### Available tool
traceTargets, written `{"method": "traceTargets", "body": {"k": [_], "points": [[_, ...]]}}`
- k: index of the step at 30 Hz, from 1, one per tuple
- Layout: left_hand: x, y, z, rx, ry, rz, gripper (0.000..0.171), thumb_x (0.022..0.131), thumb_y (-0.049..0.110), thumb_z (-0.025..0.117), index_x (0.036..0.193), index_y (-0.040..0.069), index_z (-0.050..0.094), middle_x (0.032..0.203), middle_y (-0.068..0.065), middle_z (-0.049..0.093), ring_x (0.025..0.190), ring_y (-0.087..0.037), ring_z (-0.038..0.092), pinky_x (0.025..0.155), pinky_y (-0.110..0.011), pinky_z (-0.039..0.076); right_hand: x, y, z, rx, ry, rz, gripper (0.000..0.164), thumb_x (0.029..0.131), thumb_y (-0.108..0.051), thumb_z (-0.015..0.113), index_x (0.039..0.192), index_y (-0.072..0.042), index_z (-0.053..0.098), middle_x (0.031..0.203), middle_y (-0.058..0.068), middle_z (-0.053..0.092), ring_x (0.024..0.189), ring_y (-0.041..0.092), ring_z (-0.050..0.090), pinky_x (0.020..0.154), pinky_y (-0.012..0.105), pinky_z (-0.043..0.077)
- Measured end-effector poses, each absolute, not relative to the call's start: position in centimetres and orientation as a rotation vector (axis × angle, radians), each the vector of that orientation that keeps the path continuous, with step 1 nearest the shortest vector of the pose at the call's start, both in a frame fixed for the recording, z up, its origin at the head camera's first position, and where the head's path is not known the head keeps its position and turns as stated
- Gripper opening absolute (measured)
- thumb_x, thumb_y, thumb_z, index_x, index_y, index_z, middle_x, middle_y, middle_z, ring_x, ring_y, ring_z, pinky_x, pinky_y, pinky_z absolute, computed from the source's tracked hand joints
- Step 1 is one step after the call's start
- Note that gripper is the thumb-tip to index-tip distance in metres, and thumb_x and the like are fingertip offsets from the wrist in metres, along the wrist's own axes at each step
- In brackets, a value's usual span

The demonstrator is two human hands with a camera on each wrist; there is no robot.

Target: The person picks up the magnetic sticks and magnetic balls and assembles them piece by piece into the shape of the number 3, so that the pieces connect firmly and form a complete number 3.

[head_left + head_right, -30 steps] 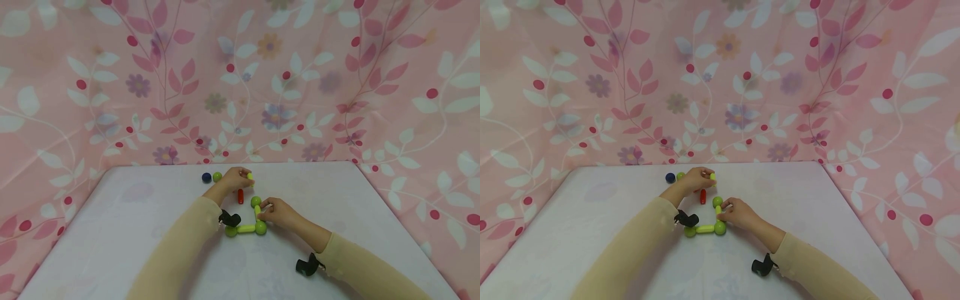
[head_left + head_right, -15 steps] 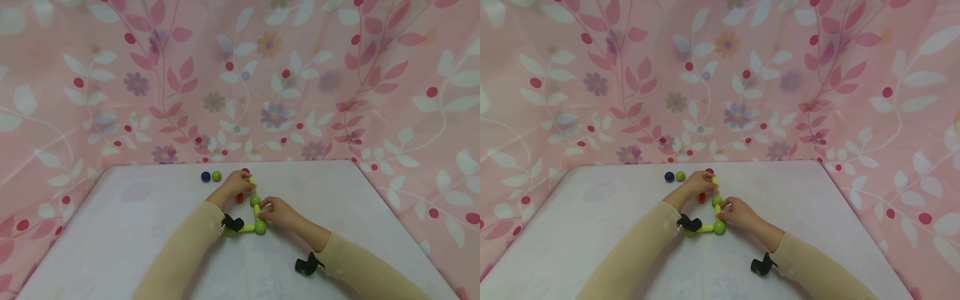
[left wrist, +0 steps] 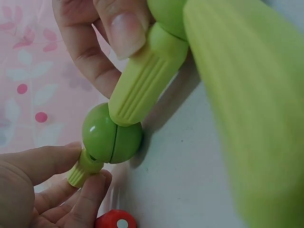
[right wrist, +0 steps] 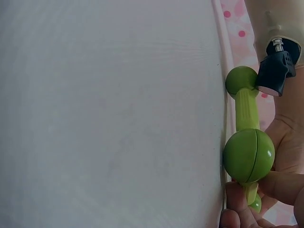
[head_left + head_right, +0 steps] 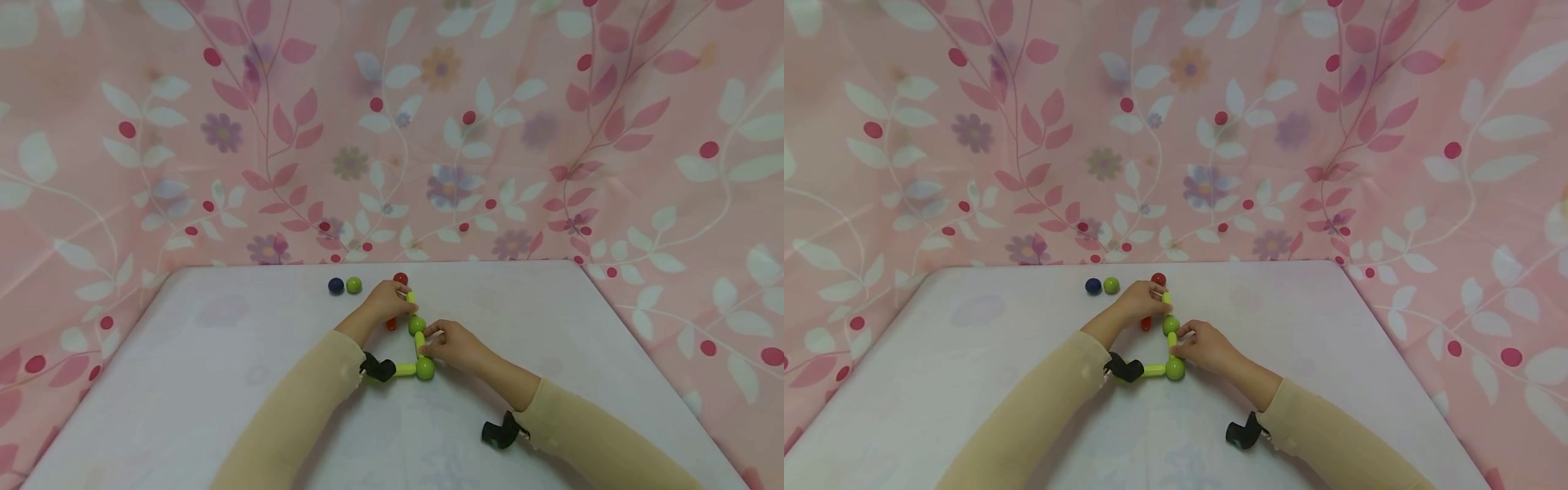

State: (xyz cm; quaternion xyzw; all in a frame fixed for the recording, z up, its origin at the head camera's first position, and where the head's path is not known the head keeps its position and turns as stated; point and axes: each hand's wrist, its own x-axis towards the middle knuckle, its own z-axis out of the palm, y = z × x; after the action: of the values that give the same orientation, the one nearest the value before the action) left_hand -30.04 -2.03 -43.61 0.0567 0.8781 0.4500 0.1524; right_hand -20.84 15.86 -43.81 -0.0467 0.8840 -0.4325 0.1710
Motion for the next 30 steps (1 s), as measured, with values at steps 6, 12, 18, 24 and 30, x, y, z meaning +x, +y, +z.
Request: {"method": "traceTargets", "body": {"k": [6, 12, 18, 24, 30], "points": [[-29.74, -2.15, -43.66, 0.226, 2.531, 1.259, 0.046, 0.086, 0.023, 0.080, 0.126, 0.006, 0.065, 0.105, -0.007, 0.070, 0.093, -0.017, 0.065, 0.085, -0.035, 0.053, -20.75, 15.79, -43.77, -0.115, 2.511, -1.222, 0.031, 0.089, -0.021, 0.077, 0.112, -0.005, 0.063, 0.077, 0.001, 0.067, 0.067, 0.014, 0.052, 0.060, 0.028, 0.041], [-29.68, -2.27, -43.77, 0.262, 2.532, 1.270, 0.046, 0.087, 0.023, 0.079, 0.127, 0.005, 0.065, 0.105, -0.008, 0.071, 0.091, -0.016, 0.066, 0.084, -0.034, 0.053, -20.71, 15.73, -43.71, -0.127, 2.507, -1.228, 0.030, 0.089, -0.021, 0.076, 0.112, -0.005, 0.063, 0.075, 0.002, 0.067, 0.064, 0.013, 0.049, 0.058, 0.028, 0.039], [-29.73, -2.15, -43.99, 0.282, 2.521, 1.279, 0.046, 0.088, 0.022, 0.078, 0.128, 0.004, 0.063, 0.111, -0.010, 0.071, 0.095, -0.017, 0.067, 0.087, -0.034, 0.054, -20.73, 15.73, -43.68, -0.120, 2.510, -1.232, 0.030, 0.089, -0.020, 0.077, 0.112, -0.005, 0.063, 0.075, 0.001, 0.067, 0.065, 0.014, 0.050, 0.059, 0.028, 0.040], [-29.77, -2.13, -44.15, 0.290, 2.513, 1.276, 0.047, 0.089, 0.023, 0.078, 0.130, 0.005, 0.063, 0.112, -0.009, 0.071, 0.096, -0.016, 0.067, 0.088, -0.035, 0.053, -20.78, 15.77, -43.81, -0.115, 2.509, -1.236, 0.031, 0.089, -0.021, 0.077, 0.112, -0.005, 0.064, 0.076, 0.001, 0.067, 0.067, 0.014, 0.052, 0.060, 0.028, 0.041], [-29.85, -2.20, -44.35, 0.304, 2.545, 1.243, 0.047, 0.089, 0.024, 0.077, 0.130, 0.005, 0.063, 0.109, -0.006, 0.070, 0.095, -0.016, 0.065, 0.090, -0.036, 0.052, -20.80, 15.79, -43.78, -0.118, 2.501, -1.237, 0.032, 0.089, -0.022, 0.077, 0.113, -0.005, 0.063, 0.077, 0.001, 0.068, 0.068, 0.014, 0.052, 0.061, 0.028, 0.040]]}}
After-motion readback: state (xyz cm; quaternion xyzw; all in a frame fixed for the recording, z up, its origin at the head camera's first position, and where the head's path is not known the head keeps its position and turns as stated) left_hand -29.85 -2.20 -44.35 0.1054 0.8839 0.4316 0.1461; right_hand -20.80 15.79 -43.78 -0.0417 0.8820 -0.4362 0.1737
